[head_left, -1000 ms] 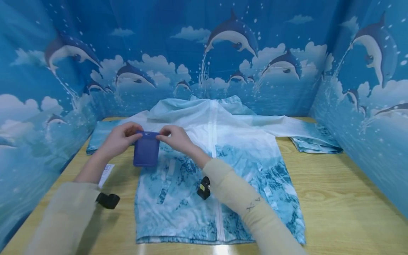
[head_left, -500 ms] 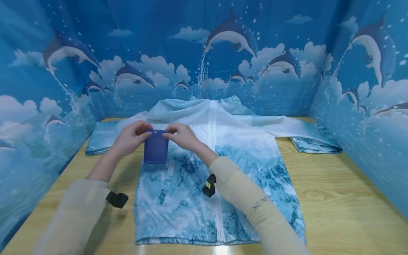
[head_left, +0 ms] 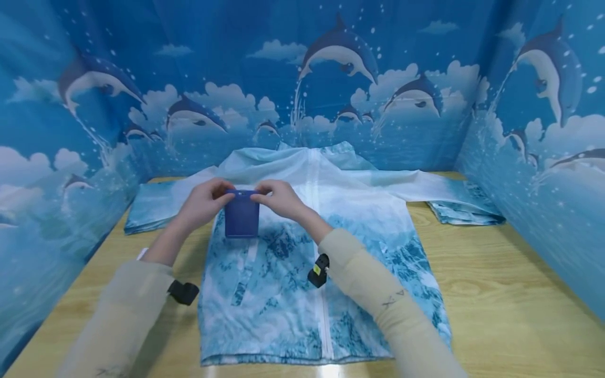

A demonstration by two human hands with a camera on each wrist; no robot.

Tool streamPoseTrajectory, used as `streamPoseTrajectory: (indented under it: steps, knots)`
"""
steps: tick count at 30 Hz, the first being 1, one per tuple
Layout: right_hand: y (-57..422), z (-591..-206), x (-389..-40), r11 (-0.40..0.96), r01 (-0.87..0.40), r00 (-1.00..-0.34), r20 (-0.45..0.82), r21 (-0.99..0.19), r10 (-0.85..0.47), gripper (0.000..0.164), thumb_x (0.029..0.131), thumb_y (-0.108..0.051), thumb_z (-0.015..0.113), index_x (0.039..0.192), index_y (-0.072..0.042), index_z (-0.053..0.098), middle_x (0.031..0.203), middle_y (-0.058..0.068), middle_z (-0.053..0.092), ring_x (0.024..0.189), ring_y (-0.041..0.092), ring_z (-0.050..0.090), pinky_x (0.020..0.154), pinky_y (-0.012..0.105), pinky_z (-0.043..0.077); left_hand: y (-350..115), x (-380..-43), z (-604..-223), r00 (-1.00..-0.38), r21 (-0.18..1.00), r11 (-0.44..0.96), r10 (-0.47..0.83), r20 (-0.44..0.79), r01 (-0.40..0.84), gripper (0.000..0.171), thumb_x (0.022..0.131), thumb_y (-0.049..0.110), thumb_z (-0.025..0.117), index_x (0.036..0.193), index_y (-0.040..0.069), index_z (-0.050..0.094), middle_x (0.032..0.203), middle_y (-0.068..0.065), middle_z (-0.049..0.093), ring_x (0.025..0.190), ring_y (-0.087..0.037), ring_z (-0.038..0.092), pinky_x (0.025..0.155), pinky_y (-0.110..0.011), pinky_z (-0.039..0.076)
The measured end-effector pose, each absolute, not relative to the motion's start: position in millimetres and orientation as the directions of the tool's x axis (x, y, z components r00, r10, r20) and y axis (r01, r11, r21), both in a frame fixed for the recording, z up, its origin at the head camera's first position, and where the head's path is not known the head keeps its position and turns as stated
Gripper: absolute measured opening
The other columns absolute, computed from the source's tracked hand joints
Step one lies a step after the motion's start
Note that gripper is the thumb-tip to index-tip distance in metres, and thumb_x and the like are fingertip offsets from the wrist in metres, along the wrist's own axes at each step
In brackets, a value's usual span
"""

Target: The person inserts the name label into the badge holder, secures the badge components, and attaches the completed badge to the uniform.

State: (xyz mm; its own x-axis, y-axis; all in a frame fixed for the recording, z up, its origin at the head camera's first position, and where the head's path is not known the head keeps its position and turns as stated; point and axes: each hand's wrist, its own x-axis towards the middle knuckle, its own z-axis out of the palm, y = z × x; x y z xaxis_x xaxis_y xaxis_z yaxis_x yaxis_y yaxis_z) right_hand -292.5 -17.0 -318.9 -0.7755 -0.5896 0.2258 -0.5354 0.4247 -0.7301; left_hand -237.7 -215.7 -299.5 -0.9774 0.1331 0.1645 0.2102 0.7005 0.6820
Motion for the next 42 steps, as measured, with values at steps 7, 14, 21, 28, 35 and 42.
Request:
streamPoseTrajectory:
  steps: [7,14,21,28,35,42]
  knots:
    - [-3.3,-317.0,-296.7,0.426,-0.536,-0.769,0.214,-0.729,-0.603,0.021,0.095,-0.028,0.054,0.102,-0.011,0.066,0.096,0.0,0.064,0.096,0.015,0.057,0.079,0.03,0.046,-203.1,-243.8,-300.6,-0.974,0.689,0.689,0.142,0.174,0.224,0.023,0.097,0.018,0.049,0.113,0.002,0.057,0.103,-0.015,0.058,0.088,-0.026,0.054,0.074,-0.039,0.045]
    - [7.9,-317.8,-300.3,0.425,-0.522,-0.776,0.205,-0.74,-0.596,0.022,0.094,-0.027,0.055,0.102,-0.011,0.067,0.096,0.001,0.064,0.096,0.015,0.057,0.08,0.032,0.046,-191.9,-249.7,-303.1,-0.976,0.688,0.692,0.143,0.165,0.217,0.023,0.097,0.017,0.05,0.114,0.003,0.057,0.101,-0.014,0.059,0.086,-0.026,0.054,0.072,-0.038,0.045]
    - [18.9,-319.5,-302.4,0.427,-0.529,-0.776,0.214,-0.733,-0.593,0.022,0.094,-0.027,0.055,0.102,-0.011,0.067,0.096,0.001,0.065,0.095,0.015,0.058,0.081,0.033,0.046,-182.5,-253.4,-306.5,-0.968,0.683,0.687,0.163,0.191,0.25,0.023,0.097,0.018,0.049,0.113,0.002,0.057,0.102,-0.015,0.06,0.087,-0.027,0.054,0.073,-0.04,0.045]
    - [28.3,-319.7,-305.1,0.444,-0.513,-0.79,0.203,-0.734,-0.578,0.02,0.094,-0.028,0.056,0.1,-0.012,0.067,0.096,0.0,0.065,0.094,0.015,0.058,0.081,0.034,0.046,-172.7,-255.6,-306.7,-0.968,0.702,0.666,0.171,0.185,0.252,0.023,0.097,0.02,0.049,0.113,0.005,0.057,0.104,-0.012,0.059,0.088,-0.025,0.054,0.075,-0.04,0.046]
    - [34.9,-317.3,-305.9,0.45,-0.516,-0.79,0.202,-0.729,-0.579,0.019,0.094,-0.027,0.056,0.096,-0.011,0.067,0.094,0.0,0.065,0.092,0.015,0.058,0.081,0.034,0.046,-167.2,-257.8,-307.4,-0.962,0.711,0.648,0.185,0.199,0.272,0.022,0.097,0.02,0.049,0.112,0.006,0.058,0.102,-0.011,0.059,0.086,-0.024,0.054,0.072,-0.039,0.045]
    - [42.8,-311.9,-306.6,0.455,-0.512,-0.795,0.201,-0.729,-0.572,0.019,0.094,-0.026,0.055,0.098,-0.011,0.067,0.094,0.001,0.065,0.095,0.02,0.058,0.082,0.036,0.046,-159.0,-261.2,-304.9,-0.965,0.725,0.637,0.173,0.199,0.264,0.021,0.097,0.02,0.049,0.111,0.008,0.058,0.102,-0.01,0.06,0.087,-0.024,0.054,0.073,-0.039,0.045]
